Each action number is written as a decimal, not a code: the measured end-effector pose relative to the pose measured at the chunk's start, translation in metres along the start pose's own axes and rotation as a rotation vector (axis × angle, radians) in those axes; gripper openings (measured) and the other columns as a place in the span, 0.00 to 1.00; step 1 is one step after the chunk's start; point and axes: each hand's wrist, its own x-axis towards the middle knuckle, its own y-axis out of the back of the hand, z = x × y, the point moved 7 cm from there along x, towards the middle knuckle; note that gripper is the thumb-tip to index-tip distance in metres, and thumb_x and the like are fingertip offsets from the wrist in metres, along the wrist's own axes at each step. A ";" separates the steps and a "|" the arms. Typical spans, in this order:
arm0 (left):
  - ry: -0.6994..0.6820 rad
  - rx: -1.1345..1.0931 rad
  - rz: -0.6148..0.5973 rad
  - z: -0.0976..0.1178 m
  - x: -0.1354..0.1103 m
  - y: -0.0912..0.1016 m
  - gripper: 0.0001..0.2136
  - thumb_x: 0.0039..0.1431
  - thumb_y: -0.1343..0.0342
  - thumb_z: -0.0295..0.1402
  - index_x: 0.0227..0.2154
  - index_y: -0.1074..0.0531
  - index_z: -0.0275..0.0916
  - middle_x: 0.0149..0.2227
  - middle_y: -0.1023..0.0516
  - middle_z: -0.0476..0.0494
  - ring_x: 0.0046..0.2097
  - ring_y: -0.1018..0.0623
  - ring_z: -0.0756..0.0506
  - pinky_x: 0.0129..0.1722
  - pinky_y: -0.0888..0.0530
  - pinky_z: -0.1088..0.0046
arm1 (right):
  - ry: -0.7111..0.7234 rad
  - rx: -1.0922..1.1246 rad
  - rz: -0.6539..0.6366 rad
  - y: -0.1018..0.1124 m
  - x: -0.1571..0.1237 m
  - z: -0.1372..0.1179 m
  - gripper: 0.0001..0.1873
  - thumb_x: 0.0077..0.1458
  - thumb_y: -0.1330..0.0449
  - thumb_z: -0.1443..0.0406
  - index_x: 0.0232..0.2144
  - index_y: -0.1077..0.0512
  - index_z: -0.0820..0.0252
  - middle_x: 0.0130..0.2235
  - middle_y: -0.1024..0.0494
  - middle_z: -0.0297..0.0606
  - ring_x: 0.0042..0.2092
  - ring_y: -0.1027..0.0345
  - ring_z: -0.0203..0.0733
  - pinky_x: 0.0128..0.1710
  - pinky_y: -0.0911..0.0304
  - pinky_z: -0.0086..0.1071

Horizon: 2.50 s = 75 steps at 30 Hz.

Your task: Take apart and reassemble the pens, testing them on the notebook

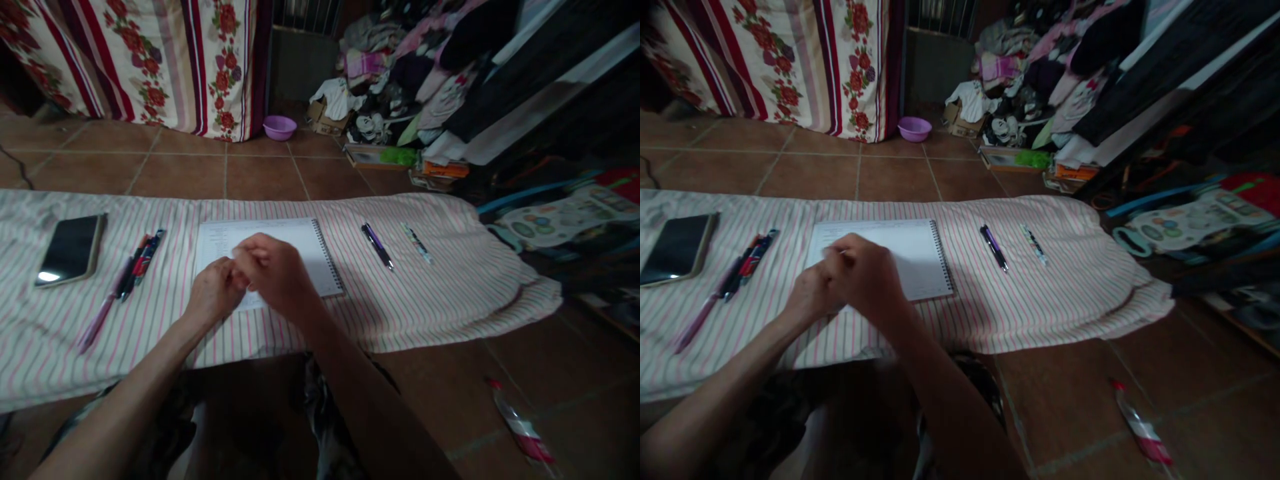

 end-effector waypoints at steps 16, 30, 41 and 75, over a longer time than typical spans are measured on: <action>-0.066 0.046 -0.079 0.005 -0.001 -0.010 0.12 0.59 0.55 0.33 0.38 0.27 0.38 0.30 0.27 0.45 0.33 0.27 0.47 0.33 0.32 0.72 | -0.265 0.089 -0.085 -0.003 0.020 0.093 0.12 0.52 0.46 0.61 0.23 0.31 0.62 0.22 0.27 0.33 0.19 0.37 0.28 0.16 0.42 0.20; -0.059 0.048 -0.084 0.003 -0.001 -0.007 0.13 0.59 0.56 0.34 0.39 0.28 0.38 0.32 0.26 0.44 0.34 0.26 0.46 0.34 0.31 0.71 | -0.262 0.207 -0.051 0.003 0.023 0.103 0.09 0.48 0.42 0.61 0.26 0.27 0.62 0.21 0.27 0.32 0.19 0.38 0.27 0.18 0.40 0.21; -0.045 0.069 -0.112 0.003 -0.001 -0.007 0.14 0.60 0.57 0.35 0.39 0.28 0.37 0.32 0.26 0.44 0.33 0.26 0.46 0.33 0.31 0.71 | -0.297 0.239 -0.053 0.007 0.024 0.106 0.08 0.48 0.42 0.62 0.26 0.27 0.62 0.21 0.28 0.31 0.19 0.39 0.26 0.18 0.41 0.22; -0.176 0.222 0.061 0.001 -0.004 -0.007 0.12 0.59 0.52 0.34 0.39 0.27 0.36 0.33 0.27 0.41 0.37 0.30 0.43 0.36 0.29 0.66 | 0.327 -0.577 0.050 0.028 0.016 0.062 0.10 0.56 0.46 0.69 0.36 0.24 0.59 0.33 0.27 0.38 0.35 0.32 0.36 0.36 0.38 0.28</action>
